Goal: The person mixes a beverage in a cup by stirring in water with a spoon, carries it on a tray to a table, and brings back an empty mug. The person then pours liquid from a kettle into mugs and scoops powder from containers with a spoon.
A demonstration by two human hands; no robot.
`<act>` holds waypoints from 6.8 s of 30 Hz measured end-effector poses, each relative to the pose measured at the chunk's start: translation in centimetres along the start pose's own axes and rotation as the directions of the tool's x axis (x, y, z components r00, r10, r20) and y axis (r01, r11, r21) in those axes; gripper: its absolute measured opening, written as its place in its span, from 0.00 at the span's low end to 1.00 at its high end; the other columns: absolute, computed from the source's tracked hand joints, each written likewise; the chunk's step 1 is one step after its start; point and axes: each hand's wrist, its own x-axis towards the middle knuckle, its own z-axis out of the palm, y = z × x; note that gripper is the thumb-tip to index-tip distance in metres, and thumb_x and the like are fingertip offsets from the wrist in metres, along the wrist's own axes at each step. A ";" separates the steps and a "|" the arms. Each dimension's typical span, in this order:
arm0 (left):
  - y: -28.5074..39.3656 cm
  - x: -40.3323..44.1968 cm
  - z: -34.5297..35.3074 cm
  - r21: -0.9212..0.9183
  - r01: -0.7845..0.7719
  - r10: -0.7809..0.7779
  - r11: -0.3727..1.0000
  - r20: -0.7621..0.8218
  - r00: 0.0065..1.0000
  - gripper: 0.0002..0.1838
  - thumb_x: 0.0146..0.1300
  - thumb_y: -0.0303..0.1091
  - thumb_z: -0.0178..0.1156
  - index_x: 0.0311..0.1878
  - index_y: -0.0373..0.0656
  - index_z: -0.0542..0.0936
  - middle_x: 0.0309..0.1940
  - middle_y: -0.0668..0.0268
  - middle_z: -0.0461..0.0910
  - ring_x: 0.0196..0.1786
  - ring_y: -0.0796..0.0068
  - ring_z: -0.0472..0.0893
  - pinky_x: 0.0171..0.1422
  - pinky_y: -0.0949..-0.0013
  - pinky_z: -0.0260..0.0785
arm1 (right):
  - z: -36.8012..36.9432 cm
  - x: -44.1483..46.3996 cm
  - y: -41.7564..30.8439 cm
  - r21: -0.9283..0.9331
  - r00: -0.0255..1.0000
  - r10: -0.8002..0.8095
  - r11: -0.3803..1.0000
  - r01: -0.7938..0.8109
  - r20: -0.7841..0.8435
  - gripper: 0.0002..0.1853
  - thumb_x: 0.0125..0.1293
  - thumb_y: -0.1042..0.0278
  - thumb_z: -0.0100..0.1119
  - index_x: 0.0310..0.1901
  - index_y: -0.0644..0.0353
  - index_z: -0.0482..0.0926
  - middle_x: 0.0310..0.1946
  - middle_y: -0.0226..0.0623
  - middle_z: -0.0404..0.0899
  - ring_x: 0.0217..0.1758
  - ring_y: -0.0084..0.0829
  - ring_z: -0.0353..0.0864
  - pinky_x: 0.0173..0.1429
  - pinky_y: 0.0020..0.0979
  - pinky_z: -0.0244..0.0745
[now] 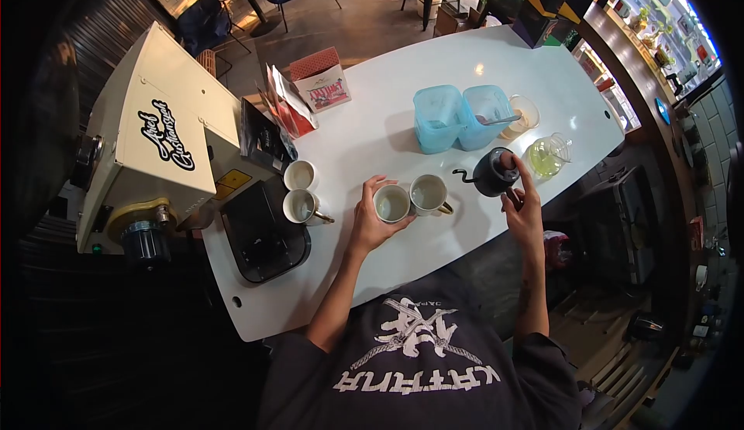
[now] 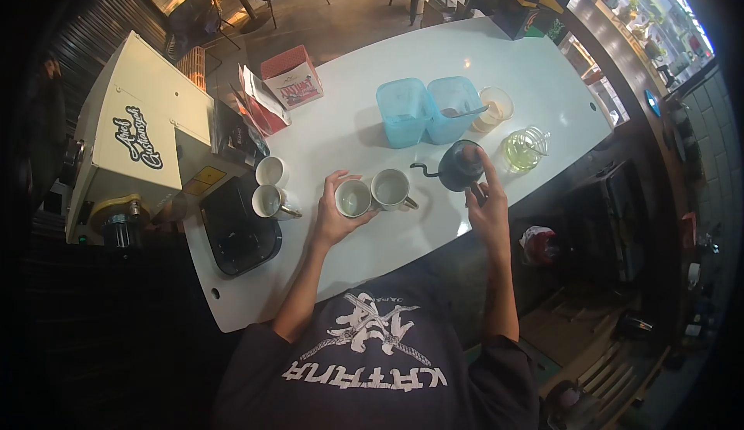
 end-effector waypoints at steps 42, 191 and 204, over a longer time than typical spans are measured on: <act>-1.0 -0.4 0.2 -0.129 0.007 -0.006 0.992 0.006 1.000 0.41 0.44 0.35 0.84 0.59 0.38 0.69 0.52 0.57 0.82 0.56 0.65 0.83 0.62 0.61 0.76 | 4.8 -1.0 -8.0 -0.510 0.954 -0.296 0.813 0.280 0.051 0.42 0.63 0.86 0.58 0.74 0.30 0.68 0.26 0.41 0.74 0.25 0.40 0.75 0.35 0.44 0.72; 9.1 1.5 6.2 0.716 0.163 -0.242 0.679 0.010 0.970 0.57 0.53 0.56 0.75 0.80 0.46 0.55 0.71 0.52 0.70 0.79 0.47 0.59 0.80 0.28 0.26 | -5.1 1.1 9.5 -0.033 0.999 -0.003 0.999 0.002 -0.041 0.40 0.66 0.88 0.52 0.78 0.46 0.59 0.50 0.56 0.84 0.48 0.38 0.88 0.61 0.38 0.78; 8.3 3.2 5.9 0.658 0.102 -0.202 0.746 0.077 0.976 0.46 0.47 0.47 0.80 0.69 0.40 0.73 0.64 0.57 0.77 0.68 0.52 0.75 0.82 0.32 0.35 | -5.3 3.2 9.5 -0.155 0.999 -0.001 0.988 0.009 0.047 0.43 0.64 0.81 0.55 0.79 0.42 0.54 0.27 0.52 0.79 0.27 0.49 0.81 0.38 0.44 0.75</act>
